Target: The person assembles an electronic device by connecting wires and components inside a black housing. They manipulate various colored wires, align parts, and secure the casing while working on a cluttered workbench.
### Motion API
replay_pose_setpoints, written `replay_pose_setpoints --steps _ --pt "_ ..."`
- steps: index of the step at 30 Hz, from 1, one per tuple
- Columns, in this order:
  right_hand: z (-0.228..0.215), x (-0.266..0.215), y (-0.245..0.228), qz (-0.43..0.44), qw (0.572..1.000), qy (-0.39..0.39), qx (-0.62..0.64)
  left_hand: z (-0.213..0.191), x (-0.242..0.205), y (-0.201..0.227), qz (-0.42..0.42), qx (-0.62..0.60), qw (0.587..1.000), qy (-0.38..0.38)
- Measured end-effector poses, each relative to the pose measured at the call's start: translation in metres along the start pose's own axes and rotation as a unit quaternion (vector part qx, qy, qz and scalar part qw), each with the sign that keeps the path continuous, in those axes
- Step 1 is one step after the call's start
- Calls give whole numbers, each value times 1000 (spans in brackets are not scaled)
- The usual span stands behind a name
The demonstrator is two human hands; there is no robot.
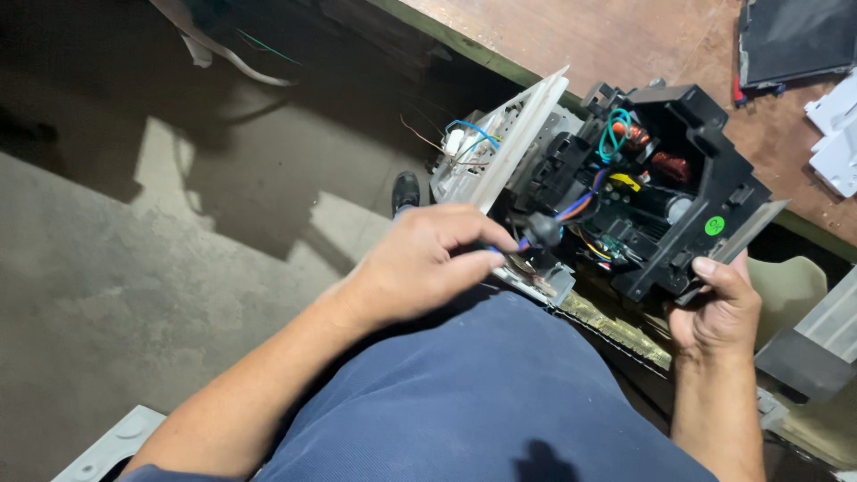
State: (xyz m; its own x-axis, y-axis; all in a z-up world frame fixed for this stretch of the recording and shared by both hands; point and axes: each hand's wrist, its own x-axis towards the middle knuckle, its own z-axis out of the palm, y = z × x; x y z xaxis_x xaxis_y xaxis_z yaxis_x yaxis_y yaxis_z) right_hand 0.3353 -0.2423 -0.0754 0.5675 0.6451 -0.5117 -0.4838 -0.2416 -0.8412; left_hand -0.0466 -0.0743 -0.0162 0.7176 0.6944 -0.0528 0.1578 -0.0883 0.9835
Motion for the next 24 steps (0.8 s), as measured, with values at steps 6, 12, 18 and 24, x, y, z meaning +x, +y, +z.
replay_pose_setpoints --steps 6,12,18,24 --pt "-11 -2 -1 -6 1000 -23 -4 14 -1 -2 32 -2 998 -57" --pt "-12 -3 -1 -2 1000 -2 -16 19 0 -6 34 19 996 -77" --pt "-8 -2 -3 -2 1000 -9 -12 20 3 -4 40 46 995 -83" --pt "-2 -3 -9 12 1000 10 -6 27 5 -13 6 80 994 -73"
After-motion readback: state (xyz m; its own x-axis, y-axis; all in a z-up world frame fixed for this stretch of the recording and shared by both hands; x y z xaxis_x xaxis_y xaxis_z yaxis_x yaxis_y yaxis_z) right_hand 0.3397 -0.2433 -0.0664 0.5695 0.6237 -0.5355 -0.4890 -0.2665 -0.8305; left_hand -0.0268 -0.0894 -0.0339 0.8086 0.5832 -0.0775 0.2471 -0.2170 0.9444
